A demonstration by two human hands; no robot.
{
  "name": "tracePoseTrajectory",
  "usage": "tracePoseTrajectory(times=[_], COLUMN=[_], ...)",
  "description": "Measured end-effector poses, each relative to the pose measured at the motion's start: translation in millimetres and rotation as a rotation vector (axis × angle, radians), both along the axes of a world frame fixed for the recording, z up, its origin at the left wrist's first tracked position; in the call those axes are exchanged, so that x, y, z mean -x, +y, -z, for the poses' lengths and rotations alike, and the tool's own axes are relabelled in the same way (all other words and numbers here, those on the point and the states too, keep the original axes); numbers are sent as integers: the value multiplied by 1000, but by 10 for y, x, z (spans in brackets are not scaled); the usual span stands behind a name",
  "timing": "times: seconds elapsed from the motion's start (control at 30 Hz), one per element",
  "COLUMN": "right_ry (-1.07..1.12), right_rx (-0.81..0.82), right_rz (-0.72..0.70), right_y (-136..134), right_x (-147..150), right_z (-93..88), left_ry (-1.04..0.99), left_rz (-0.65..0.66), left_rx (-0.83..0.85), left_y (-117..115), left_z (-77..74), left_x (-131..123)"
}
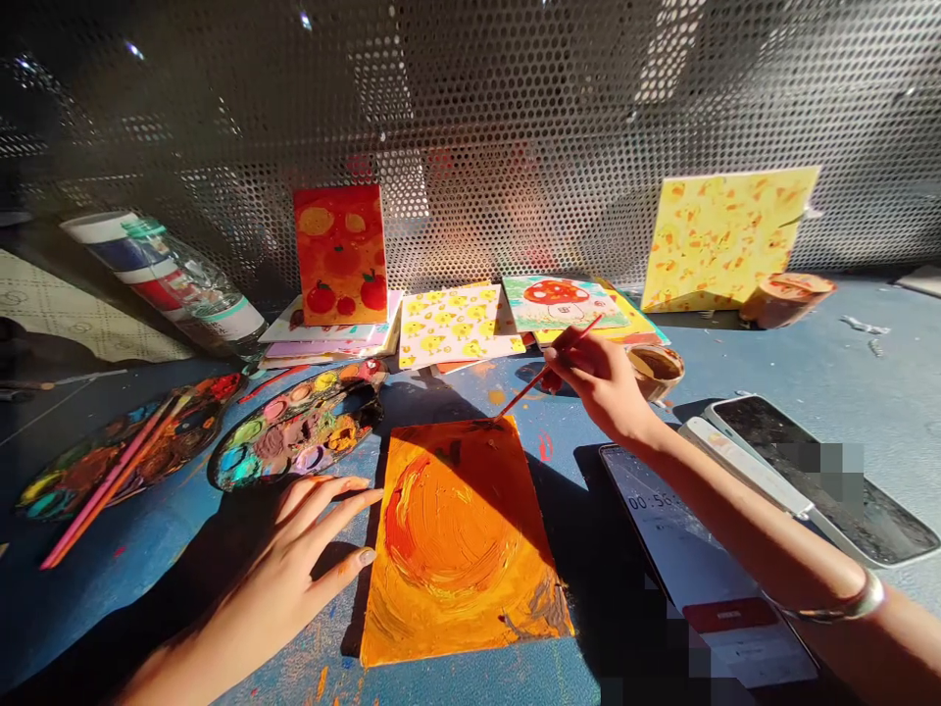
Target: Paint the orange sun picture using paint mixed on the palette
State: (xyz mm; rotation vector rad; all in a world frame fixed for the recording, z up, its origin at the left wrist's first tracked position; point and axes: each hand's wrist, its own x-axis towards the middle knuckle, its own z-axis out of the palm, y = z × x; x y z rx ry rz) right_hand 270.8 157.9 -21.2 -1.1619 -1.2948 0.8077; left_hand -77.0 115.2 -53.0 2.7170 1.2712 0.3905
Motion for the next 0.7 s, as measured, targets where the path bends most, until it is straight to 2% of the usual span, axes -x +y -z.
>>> tracePoseTrajectory(times=[0.3,0.5,0.7], right_ry=[32,34,38], right_rx=[1,10,-72], right_rz=[-62,30,20], right_y=[-16,22,41], right_x=[101,-52,-150], right_z=[19,21,76], left_ry=[-9,-23,-36], left_rz=[1,3,5], left_rx=[-13,-21,-48], left_y=[-15,-5,-6], left_z=[-28,-32,-24], left_x=[-23,-26,-26])
